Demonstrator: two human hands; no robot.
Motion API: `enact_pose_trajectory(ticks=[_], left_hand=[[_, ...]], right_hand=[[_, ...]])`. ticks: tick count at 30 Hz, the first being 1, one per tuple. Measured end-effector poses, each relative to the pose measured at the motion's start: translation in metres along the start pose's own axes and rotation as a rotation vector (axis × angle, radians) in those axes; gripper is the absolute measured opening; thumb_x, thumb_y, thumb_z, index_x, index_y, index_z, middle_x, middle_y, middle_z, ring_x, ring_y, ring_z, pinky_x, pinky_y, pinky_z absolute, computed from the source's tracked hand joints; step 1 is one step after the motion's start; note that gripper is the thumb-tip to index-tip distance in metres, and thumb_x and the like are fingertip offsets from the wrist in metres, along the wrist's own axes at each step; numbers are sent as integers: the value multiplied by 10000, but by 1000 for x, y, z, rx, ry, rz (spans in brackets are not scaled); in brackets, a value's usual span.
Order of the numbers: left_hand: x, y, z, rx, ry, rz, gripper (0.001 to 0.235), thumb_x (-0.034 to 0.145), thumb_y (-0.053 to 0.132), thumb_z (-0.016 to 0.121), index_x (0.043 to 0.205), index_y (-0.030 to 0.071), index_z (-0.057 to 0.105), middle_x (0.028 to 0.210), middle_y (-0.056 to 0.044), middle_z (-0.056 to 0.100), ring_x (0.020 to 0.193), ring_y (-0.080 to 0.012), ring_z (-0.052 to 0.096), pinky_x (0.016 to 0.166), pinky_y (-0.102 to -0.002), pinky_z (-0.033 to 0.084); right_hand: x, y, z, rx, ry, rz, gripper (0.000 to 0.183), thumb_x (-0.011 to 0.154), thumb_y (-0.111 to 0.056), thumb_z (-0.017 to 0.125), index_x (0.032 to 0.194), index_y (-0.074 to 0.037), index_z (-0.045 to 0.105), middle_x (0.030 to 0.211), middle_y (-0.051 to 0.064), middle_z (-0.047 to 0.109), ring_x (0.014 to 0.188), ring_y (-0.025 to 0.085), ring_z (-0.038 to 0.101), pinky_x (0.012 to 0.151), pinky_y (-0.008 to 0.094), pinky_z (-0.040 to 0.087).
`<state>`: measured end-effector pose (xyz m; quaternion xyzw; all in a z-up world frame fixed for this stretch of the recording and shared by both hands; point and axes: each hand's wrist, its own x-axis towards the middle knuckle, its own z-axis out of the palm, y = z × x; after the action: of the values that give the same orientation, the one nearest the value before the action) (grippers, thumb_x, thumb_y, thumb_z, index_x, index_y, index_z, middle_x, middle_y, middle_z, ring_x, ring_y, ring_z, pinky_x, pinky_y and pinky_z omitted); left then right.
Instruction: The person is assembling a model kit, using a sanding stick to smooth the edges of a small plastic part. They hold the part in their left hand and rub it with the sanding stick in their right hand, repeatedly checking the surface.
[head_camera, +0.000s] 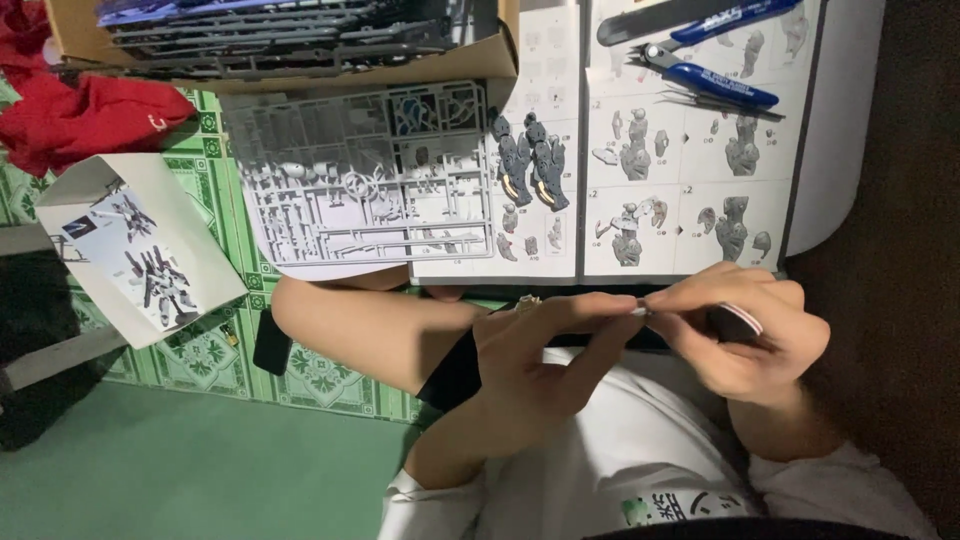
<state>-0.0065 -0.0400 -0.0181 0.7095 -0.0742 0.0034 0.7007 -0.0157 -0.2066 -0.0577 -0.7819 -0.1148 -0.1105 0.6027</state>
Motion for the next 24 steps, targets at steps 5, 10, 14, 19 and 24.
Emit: enact_pose_trajectory(ticks=[5,10,14,19,24], left_hand=[[3,8,-7,25,-84,19,126,914,29,675,1030,55,633,891,-48,714,655,-70,649,599,-181,507],[3,7,-9,-18,-92,26,126,935,72,652,1057,54,630,962,-59,718,770,-114,730,656,-183,570],[3,9,-12,-41,-109,26,143,933,68,647,1067,35,610,993,-72,706,847,-126,725,764,-200,608],[3,11,-11,-30,-97,28,99,929,79,650,1021,50,627,942,-66,715,770,-115,721,697,-183,584],[1,12,-17,3,-121,16,119,923,77,674,1033,77,629,914,-35,714,590,-46,560,547,-167,428]], right_hand=[[4,7,2,35,-1,-170,110,758,84,671,823,78,583,677,123,643,498,162,586,512,237,495],[10,12,6,139,-61,-356,104,791,85,598,840,110,510,538,95,485,368,146,355,391,278,269],[-10,13,2,21,42,-203,137,771,50,637,779,81,504,606,121,503,456,184,473,457,280,429],[-17,4,-4,-40,68,-65,61,817,13,611,815,69,586,728,137,613,588,214,627,584,272,530],[-5,6,-1,70,-20,-148,161,738,28,693,861,85,606,771,162,681,572,189,686,531,229,582]])
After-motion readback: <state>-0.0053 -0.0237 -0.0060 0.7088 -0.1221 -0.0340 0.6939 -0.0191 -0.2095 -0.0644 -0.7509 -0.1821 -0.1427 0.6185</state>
